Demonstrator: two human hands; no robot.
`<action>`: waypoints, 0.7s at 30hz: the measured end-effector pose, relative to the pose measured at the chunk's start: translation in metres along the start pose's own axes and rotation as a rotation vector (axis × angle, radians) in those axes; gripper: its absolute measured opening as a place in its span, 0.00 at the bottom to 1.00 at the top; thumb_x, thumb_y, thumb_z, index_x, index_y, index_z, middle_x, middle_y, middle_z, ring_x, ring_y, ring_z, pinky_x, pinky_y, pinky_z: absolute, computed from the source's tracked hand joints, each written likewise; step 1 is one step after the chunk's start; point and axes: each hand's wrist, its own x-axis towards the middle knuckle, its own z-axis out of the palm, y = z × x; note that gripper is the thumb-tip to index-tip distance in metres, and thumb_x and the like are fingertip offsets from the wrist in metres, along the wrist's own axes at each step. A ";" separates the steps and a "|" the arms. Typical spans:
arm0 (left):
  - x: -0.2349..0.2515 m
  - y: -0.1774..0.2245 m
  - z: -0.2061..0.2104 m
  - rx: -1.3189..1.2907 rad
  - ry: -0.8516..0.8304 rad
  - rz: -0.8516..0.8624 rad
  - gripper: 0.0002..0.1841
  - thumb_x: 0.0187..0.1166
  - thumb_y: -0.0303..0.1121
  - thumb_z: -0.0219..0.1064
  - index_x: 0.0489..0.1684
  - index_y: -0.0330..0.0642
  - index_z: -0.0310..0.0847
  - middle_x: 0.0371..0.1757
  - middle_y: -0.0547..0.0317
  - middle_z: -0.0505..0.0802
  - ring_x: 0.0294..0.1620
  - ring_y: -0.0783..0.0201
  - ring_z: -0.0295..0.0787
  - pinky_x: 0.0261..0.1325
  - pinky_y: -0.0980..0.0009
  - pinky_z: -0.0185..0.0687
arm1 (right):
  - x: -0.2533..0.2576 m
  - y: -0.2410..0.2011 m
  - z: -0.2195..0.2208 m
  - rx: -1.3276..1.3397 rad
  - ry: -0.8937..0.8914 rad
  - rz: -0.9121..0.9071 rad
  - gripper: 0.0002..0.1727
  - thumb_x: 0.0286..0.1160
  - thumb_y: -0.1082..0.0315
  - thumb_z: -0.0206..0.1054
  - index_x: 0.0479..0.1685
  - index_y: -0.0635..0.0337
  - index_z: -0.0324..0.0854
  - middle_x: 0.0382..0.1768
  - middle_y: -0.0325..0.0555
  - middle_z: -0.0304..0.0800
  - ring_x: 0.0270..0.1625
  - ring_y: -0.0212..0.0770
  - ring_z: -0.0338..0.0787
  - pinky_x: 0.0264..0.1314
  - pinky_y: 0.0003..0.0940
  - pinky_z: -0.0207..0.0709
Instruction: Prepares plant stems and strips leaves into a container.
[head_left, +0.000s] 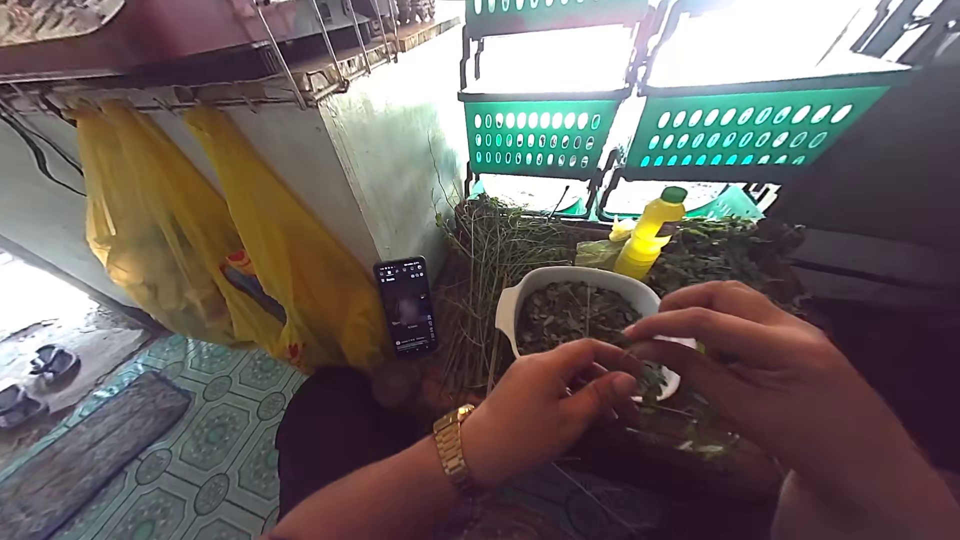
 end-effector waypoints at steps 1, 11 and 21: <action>0.003 -0.002 -0.002 -0.037 0.005 -0.029 0.11 0.90 0.32 0.60 0.58 0.38 0.86 0.40 0.60 0.93 0.37 0.73 0.90 0.42 0.77 0.88 | 0.002 -0.001 0.002 -0.030 0.036 0.013 0.15 0.77 0.48 0.71 0.54 0.41 0.93 0.53 0.33 0.87 0.59 0.34 0.83 0.60 0.33 0.76; 0.035 -0.037 -0.023 -0.508 0.295 -0.108 0.08 0.81 0.25 0.68 0.54 0.44 0.84 0.41 0.57 0.91 0.37 0.66 0.89 0.41 0.69 0.91 | 0.002 0.008 0.009 0.022 0.290 0.284 0.14 0.87 0.58 0.62 0.59 0.55 0.86 0.55 0.38 0.89 0.57 0.29 0.89 0.62 0.31 0.85; 0.043 -0.068 -0.037 -0.409 0.180 -0.133 0.12 0.75 0.20 0.72 0.52 0.44 0.81 0.42 0.56 0.92 0.36 0.65 0.90 0.40 0.70 0.91 | 0.007 0.020 0.045 0.039 -0.027 0.239 0.17 0.86 0.55 0.63 0.66 0.48 0.85 0.61 0.31 0.90 0.66 0.27 0.87 0.70 0.31 0.82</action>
